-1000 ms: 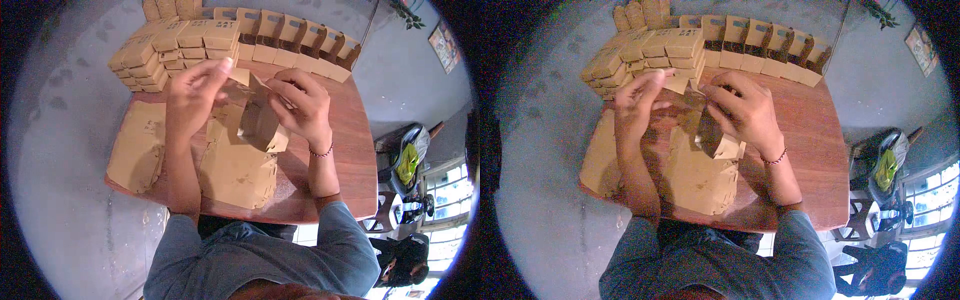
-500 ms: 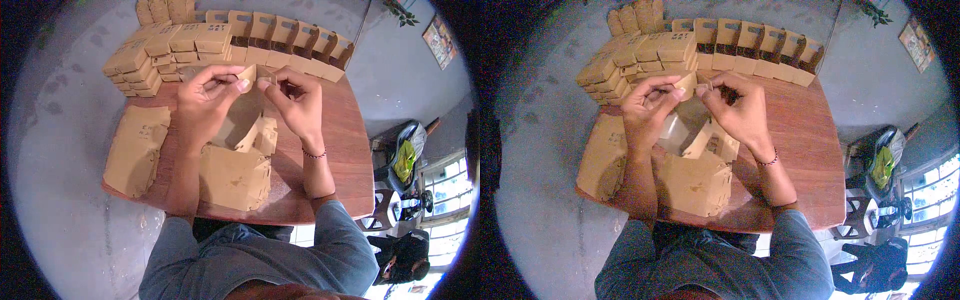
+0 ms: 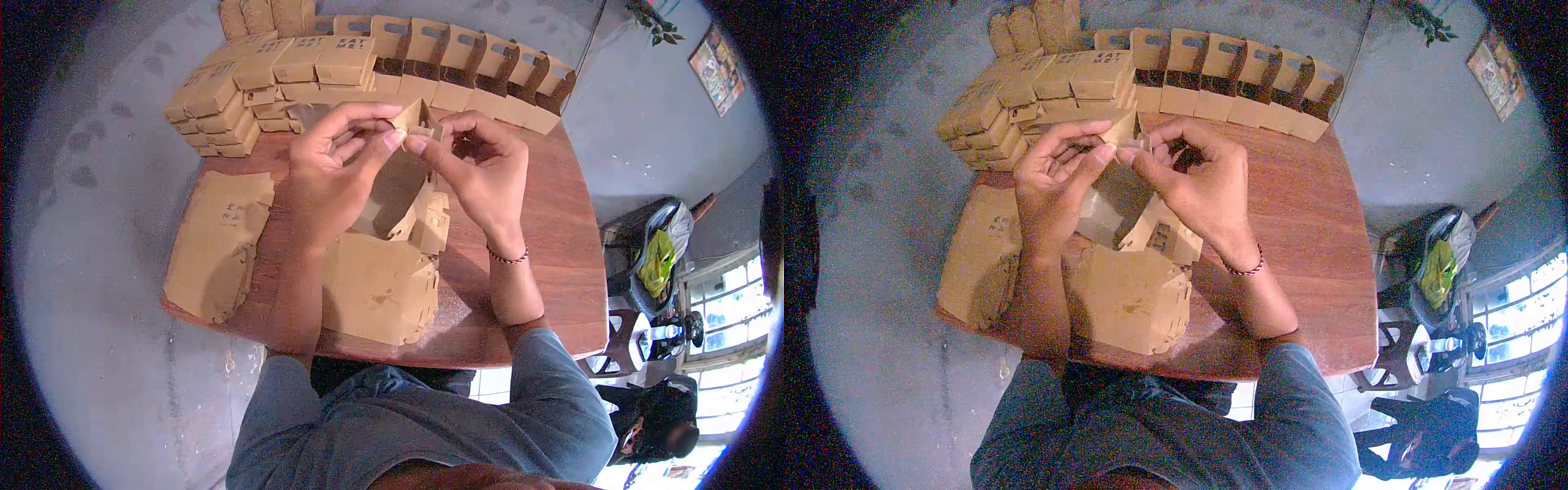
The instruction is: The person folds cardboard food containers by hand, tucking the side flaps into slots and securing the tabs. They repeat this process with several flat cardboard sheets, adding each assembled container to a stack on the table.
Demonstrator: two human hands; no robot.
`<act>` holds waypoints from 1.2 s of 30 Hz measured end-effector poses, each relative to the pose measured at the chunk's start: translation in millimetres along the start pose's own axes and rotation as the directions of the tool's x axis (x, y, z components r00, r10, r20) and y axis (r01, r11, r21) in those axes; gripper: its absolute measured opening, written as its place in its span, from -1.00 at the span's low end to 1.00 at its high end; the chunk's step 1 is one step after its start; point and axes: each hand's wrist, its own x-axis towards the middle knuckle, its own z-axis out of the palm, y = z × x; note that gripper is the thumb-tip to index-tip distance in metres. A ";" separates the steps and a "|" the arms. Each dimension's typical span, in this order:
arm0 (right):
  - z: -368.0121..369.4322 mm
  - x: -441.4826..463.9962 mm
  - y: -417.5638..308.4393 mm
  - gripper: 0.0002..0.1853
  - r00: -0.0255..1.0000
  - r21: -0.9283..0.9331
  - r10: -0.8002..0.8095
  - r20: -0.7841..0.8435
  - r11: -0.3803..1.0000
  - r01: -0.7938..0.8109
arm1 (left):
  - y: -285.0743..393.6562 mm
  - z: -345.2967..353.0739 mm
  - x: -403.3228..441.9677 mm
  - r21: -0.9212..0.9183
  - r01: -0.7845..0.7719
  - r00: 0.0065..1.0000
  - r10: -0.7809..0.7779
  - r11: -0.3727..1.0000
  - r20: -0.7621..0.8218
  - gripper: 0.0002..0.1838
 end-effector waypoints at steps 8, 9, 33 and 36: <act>1.8 -0.4 7.3 -0.85 0.984 -0.072 -0.178 -0.017 0.982 0.177 | 8.3 0.1 -5.0 0.203 -0.074 0.997 0.075 0.977 -0.001 -0.75; 2.5 0.2 8.4 -0.86 0.971 -0.088 -0.238 -0.010 0.968 0.236 | 8.1 -1.5 -5.0 0.202 -0.075 0.997 0.077 0.976 0.001 -0.75; -16.6 3.1 7.1 -0.87 0.855 -0.024 -0.458 0.243 0.878 0.477 | 16.1 -11.2 -11.4 0.267 -0.227 0.970 0.193 0.937 0.149 -0.71; -19.5 1.1 3.3 -0.89 0.873 -0.048 -0.419 0.251 0.895 0.444 | 20.0 -8.4 -12.7 0.251 -0.171 0.981 0.139 0.953 0.138 -0.70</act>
